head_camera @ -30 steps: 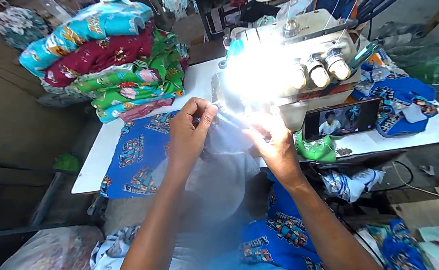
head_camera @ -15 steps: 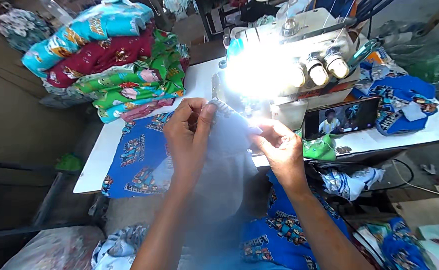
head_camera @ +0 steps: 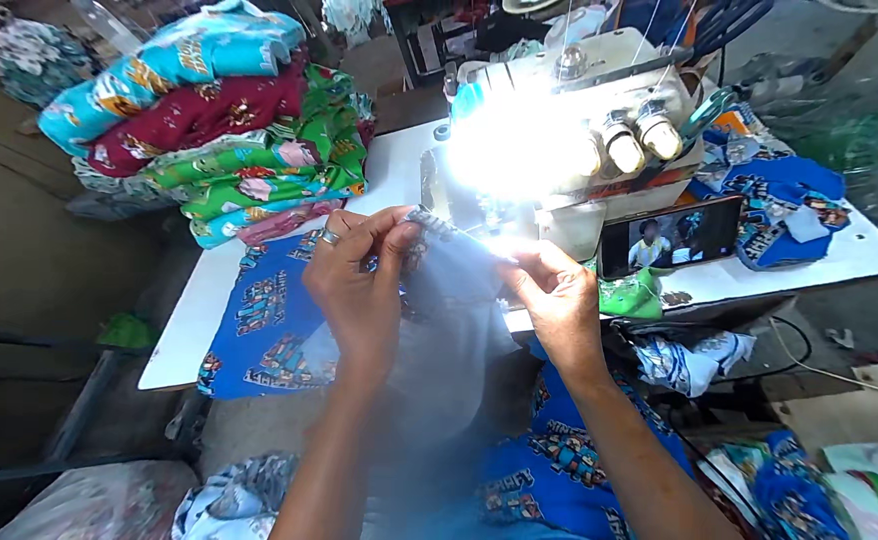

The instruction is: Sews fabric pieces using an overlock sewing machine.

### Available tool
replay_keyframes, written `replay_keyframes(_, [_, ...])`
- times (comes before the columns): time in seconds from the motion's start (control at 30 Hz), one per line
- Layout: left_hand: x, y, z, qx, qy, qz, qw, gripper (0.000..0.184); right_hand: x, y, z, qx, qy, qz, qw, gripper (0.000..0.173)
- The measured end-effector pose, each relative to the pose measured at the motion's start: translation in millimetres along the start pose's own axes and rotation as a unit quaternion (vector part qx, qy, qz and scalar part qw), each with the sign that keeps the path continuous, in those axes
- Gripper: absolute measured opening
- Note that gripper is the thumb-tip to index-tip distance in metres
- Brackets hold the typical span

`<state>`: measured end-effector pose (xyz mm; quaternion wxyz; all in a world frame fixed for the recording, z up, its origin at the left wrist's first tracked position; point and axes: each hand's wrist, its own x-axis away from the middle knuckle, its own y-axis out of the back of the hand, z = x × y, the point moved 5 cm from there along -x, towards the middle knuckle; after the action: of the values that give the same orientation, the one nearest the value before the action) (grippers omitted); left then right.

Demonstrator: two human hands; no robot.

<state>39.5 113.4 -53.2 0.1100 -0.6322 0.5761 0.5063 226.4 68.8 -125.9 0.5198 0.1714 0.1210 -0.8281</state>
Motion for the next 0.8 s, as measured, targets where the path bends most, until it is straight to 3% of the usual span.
replay_keyframes(0.23, [11.1, -10.0, -9.6, -0.004, 0.006, -0.021, 1.0, 0.024, 9.0, -19.0, 6.6, -0.051, -0.029, -0.024, 0.998, 0.015])
replay_keyframes(0.33, [14.1, -7.7, -8.8, -0.059, -0.023, -0.035, 0.997, 0.028, 9.5, -23.0, 19.1, -0.036, 0.046, -0.049, 0.997, 0.016])
replay_keyframes(0.47, [5.2, 21.1, -13.0, -0.11, 0.009, -0.037, 0.993, 0.027, -2.5, -6.0, 33.5, 0.043, 0.139, -0.048, 0.988, 0.014])
replay_keyframes(0.63, [8.3, 32.3, -34.1, 0.083, 0.117, 0.056, 0.988, 0.011, -0.4, -0.1, 51.2, -0.001, 0.085, 0.01, 0.996, 0.013])
replay_keyframes(0.7, [5.7, 37.6, -37.2, 0.135, 0.114, 0.052, 0.983, 0.012, 3.1, 1.4, 56.8, -0.016, 0.068, 0.031, 0.997, 0.013])
replay_keyframes(0.8, [-2.3, 27.4, -13.2, 0.058, 0.084, 0.033, 0.994, 0.015, -5.8, -2.3, 41.5, 0.033, 0.083, 0.006, 0.996, 0.012])
